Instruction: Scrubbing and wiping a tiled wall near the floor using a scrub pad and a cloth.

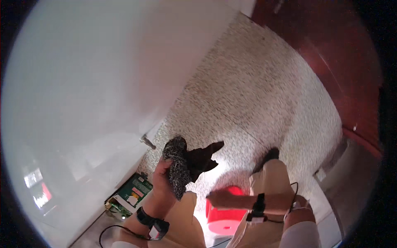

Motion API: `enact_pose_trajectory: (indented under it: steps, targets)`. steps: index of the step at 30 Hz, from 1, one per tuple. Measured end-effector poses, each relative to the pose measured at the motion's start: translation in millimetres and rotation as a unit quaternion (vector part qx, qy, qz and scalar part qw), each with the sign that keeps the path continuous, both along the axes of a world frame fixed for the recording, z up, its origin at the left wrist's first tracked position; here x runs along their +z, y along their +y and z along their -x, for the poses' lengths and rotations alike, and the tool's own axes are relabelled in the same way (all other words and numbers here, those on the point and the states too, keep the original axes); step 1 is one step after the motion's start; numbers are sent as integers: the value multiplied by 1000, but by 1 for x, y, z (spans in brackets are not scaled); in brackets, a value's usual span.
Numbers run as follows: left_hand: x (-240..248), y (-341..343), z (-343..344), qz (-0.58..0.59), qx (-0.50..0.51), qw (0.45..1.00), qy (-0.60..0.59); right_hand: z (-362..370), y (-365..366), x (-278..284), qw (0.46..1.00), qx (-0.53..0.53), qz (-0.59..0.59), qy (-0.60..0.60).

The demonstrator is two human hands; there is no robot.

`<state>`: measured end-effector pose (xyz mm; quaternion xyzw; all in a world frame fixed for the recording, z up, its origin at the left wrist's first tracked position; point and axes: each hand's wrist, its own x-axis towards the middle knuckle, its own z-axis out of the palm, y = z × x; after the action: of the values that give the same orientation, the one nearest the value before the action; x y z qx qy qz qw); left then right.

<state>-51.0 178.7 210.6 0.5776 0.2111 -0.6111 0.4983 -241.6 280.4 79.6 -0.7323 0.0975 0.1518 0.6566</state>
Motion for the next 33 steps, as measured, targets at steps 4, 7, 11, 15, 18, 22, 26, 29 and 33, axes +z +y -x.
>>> enact_pose_trajectory:
  steps: [4,7,11,15,18,22,26,29,33]
  targets:
    - [-13,10,-50,102,-24,994,24,0,62,-51,995,69,30,-62]
    - [-21,9,-61,120,-9,993,-17,29,113,-108,984,87,115,-105]
    - [-21,11,-75,75,-9,997,-13,63,156,-160,964,89,199,-151]
    - [-14,11,-94,-4,27,999,23,35,109,-135,982,154,14,-105]
    - [-5,5,-97,-38,53,998,7,10,69,-112,974,171,-141,-51]
    - [-2,8,-99,-9,51,998,-46,-32,26,-108,928,172,-331,10]
    - [-12,32,-103,-22,48,994,-93,-62,-46,-71,914,66,-301,-263]
    - [-29,41,-103,83,66,993,-50,-100,-53,-94,941,-20,-337,22]
    - [-20,31,-90,80,19,994,-77,-118,-107,-93,984,-47,-166,-37]
